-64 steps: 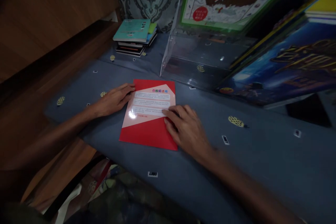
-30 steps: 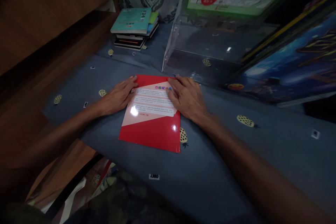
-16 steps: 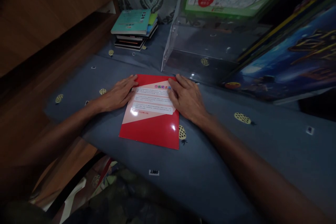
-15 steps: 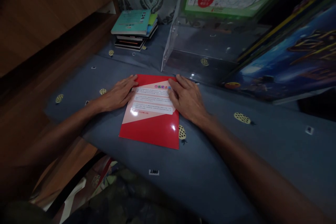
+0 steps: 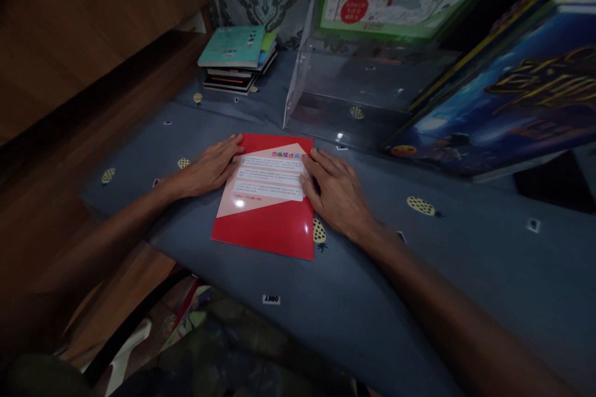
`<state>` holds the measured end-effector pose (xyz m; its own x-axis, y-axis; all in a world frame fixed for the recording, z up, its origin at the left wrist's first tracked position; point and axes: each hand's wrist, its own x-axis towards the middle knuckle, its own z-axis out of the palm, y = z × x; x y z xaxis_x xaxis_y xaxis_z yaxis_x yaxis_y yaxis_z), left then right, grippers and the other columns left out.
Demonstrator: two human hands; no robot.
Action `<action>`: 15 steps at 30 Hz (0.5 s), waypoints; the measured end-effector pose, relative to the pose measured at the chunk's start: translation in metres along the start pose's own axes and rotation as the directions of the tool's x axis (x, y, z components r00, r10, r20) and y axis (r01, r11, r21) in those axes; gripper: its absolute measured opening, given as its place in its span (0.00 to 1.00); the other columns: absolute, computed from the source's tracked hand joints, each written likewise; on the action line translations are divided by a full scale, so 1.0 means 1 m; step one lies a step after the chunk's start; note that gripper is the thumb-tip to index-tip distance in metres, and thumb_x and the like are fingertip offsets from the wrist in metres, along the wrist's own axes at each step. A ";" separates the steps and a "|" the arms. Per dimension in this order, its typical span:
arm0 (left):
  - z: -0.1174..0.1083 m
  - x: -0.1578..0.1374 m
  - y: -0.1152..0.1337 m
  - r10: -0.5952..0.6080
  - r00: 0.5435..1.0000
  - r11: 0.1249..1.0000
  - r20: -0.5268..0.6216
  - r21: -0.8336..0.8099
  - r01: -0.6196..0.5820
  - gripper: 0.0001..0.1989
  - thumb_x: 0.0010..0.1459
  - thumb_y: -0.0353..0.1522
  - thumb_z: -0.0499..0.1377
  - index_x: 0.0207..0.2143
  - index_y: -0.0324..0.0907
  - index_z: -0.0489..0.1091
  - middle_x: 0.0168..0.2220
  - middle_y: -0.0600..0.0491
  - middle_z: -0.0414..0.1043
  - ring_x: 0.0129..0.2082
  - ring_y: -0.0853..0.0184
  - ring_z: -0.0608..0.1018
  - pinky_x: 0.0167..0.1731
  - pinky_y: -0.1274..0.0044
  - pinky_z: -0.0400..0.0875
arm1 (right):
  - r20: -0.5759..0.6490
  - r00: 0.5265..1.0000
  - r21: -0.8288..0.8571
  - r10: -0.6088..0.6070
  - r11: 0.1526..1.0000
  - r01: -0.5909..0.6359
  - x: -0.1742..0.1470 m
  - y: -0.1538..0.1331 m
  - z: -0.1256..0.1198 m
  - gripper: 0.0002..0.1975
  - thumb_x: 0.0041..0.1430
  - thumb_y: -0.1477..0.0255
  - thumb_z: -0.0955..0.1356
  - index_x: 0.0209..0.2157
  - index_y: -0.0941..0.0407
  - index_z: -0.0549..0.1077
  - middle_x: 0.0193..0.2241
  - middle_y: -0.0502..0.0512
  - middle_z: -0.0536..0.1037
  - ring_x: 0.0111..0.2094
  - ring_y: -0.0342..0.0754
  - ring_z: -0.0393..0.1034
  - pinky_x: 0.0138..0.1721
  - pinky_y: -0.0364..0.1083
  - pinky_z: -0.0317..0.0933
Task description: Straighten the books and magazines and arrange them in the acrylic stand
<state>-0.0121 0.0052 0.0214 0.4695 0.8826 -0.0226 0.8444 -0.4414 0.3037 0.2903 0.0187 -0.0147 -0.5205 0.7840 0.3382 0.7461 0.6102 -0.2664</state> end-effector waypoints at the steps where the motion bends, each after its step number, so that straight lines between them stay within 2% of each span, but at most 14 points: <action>1: 0.000 0.000 0.000 0.001 1.000 1.000 -0.002 -0.001 -0.001 0.27 0.71 0.46 0.35 0.61 0.39 0.57 0.72 0.40 0.46 0.73 0.55 0.49 0.68 0.59 0.51 | 0.005 1.000 0.003 0.000 1.000 0.000 -0.003 -0.002 -0.001 0.26 0.70 0.61 0.56 0.62 0.57 0.67 0.61 0.66 0.71 0.63 0.63 0.64 0.59 0.67 0.60; 6: 0.001 0.000 -0.001 0.004 1.000 1.000 0.001 -0.001 -0.004 0.27 0.71 0.46 0.35 0.62 0.39 0.56 0.72 0.40 0.45 0.73 0.56 0.49 0.68 0.59 0.50 | 0.014 1.000 0.014 -0.021 1.000 0.020 -0.020 -0.011 -0.007 0.25 0.70 0.62 0.58 0.64 0.53 0.65 0.62 0.62 0.71 0.62 0.62 0.64 0.59 0.66 0.61; 15: 0.003 0.000 -0.003 0.012 1.000 1.000 -0.014 -0.008 -0.013 0.28 0.72 0.45 0.36 0.62 0.37 0.56 0.72 0.39 0.46 0.72 0.56 0.49 0.68 0.61 0.49 | -0.033 0.994 -0.006 -0.107 0.994 0.107 -0.060 -0.030 -0.014 0.25 0.70 0.64 0.60 0.65 0.56 0.63 0.61 0.65 0.72 0.62 0.61 0.66 0.57 0.63 0.64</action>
<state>-0.0139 0.0065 0.0173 0.4764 0.8792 -0.0057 0.8364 -0.4512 0.3112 0.3049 -0.0486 -0.0139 -0.5838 0.7098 0.3941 0.6882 0.6902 -0.2236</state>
